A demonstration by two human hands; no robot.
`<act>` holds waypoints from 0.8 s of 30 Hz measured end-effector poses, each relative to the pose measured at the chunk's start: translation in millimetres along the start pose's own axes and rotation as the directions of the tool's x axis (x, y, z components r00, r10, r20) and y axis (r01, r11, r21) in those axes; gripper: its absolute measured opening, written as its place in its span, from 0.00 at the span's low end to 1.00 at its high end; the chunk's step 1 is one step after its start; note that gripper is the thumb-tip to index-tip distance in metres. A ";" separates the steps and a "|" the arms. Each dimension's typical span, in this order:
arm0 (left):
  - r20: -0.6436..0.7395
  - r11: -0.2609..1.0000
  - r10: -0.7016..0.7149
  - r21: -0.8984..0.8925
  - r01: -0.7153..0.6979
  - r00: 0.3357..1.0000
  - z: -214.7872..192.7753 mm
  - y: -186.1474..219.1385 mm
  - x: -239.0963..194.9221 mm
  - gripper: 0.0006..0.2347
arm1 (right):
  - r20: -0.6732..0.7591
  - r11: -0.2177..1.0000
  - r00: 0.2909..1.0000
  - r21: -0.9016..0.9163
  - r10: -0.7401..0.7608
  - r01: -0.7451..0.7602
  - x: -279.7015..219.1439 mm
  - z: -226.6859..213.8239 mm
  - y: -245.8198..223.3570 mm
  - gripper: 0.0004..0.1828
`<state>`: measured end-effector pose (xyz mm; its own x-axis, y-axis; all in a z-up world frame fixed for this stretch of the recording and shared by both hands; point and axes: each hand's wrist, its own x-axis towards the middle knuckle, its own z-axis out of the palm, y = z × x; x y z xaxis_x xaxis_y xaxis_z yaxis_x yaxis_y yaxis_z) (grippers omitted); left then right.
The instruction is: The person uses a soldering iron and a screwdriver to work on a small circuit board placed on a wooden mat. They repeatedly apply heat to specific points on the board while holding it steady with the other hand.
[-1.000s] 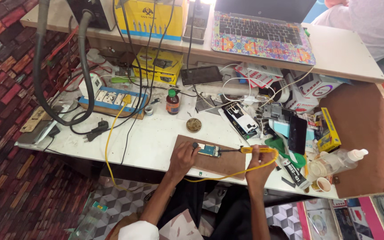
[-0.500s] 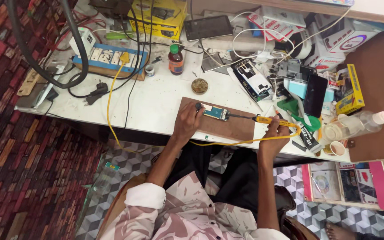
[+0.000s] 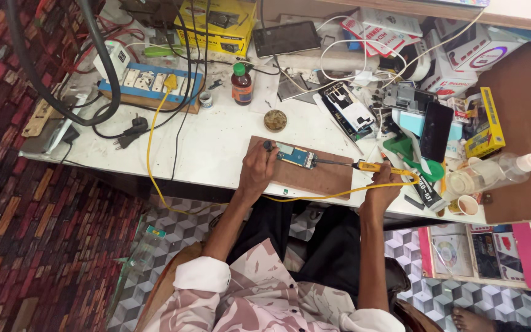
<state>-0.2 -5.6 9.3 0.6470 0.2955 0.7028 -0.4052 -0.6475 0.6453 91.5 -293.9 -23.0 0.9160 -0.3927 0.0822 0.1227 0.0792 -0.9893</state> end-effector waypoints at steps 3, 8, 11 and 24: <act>0.012 1.000 -0.006 0.010 0.006 1.000 -3.0 0.8 0.4 0.05 | 0.026 0.998 0.998 0.025 -0.062 0.061 13.1 -2.3 17.4 0.19; -0.005 1.000 0.007 0.002 -0.007 1.000 -3.5 3.2 2.5 0.04 | -0.027 0.998 0.999 -0.028 0.047 -0.048 24.7 0.7 25.1 0.20; 0.009 1.000 -0.009 0.007 0.009 1.000 -5.1 4.6 2.2 0.04 | 0.004 0.997 0.997 0.023 0.076 -0.076 22.3 2.2 18.7 0.19; 0.025 0.999 -0.007 0.036 0.006 1.000 1.6 -9.2 -9.2 0.07 | 0.156 0.975 0.977 0.194 -0.144 0.112 -5.6 -5.3 -58.6 0.19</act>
<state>-1.3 -3.5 -3.6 0.6660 0.2822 0.6905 -0.3780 -0.6704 0.6385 77.2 -301.1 33.8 0.9371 -0.2520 0.2415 0.2966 0.2106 -0.9315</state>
